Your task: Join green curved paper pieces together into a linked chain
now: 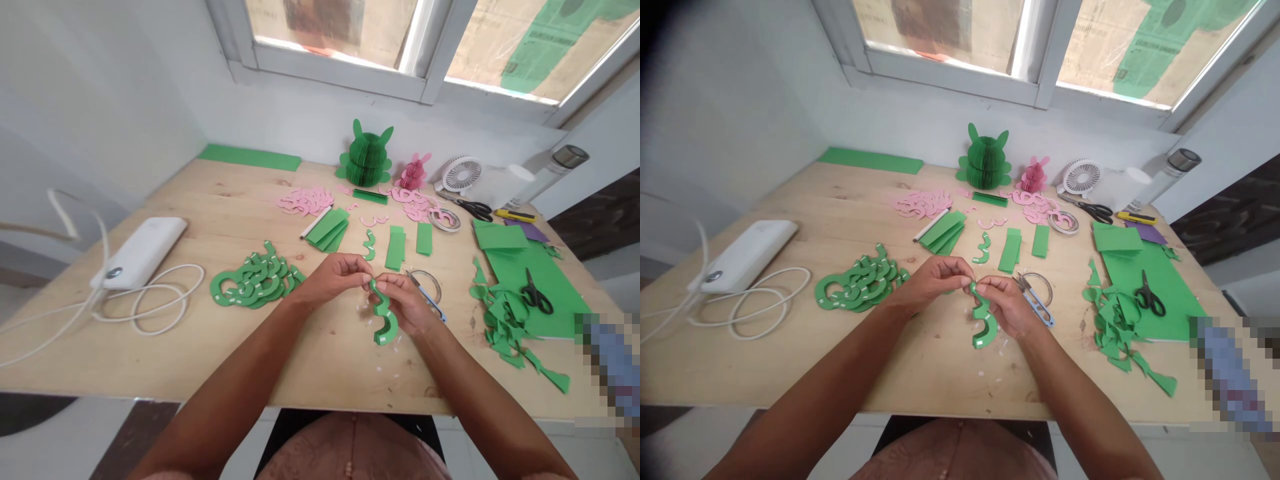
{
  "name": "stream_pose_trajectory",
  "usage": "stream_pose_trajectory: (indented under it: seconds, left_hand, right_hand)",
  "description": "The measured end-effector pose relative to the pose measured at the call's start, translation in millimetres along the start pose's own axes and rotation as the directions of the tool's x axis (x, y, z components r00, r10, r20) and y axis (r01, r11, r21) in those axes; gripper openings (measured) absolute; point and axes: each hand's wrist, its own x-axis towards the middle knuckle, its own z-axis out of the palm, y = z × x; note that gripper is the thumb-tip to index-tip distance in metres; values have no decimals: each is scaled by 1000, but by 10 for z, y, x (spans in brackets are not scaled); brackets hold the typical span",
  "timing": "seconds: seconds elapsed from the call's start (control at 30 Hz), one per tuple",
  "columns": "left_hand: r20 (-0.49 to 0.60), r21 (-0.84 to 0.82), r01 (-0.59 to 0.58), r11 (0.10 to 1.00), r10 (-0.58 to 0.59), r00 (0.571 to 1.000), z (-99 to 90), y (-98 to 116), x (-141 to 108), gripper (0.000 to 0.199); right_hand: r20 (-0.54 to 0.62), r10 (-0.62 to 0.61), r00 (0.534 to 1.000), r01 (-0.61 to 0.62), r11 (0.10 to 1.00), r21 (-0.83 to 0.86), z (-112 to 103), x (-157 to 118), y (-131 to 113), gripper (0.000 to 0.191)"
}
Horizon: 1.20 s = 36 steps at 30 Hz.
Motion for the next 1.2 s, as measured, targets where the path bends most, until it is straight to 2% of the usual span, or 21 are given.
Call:
stream_pose_trajectory:
  seconds: [0.2, 0.5, 0.77, 1.07, 1.2]
  left_hand:
    - [-42, -8, 19, 1000, -20, 999, -1, -27, 10, 13]
    - [-12, -56, 48, 997, -49, 999, -17, -55, 13, 15]
    - [-40, -24, -6, 1000, 5, 999, -15, -62, 27, 16]
    - [-158, 41, 89, 995, -82, 984, 63, -84, 58, 19]
    - [-206, 73, 73, 995, -57, 977, 43, -114, 74, 21]
  right_hand:
    - [-15, -14, 1000, 14, 1000, -2, 8, 5, -3, 17]
    - [-32, 3, 999, -2, 1000, 27, 6, 22, 2, 18]
    - [-103, -51, 993, 49, 999, -24, -5, 45, 18, 19]
    - [-121, -182, 976, 152, 963, -224, -106, 118, 150, 16]
    - [-141, -204, 969, 155, 942, -297, -112, 117, 172, 19]
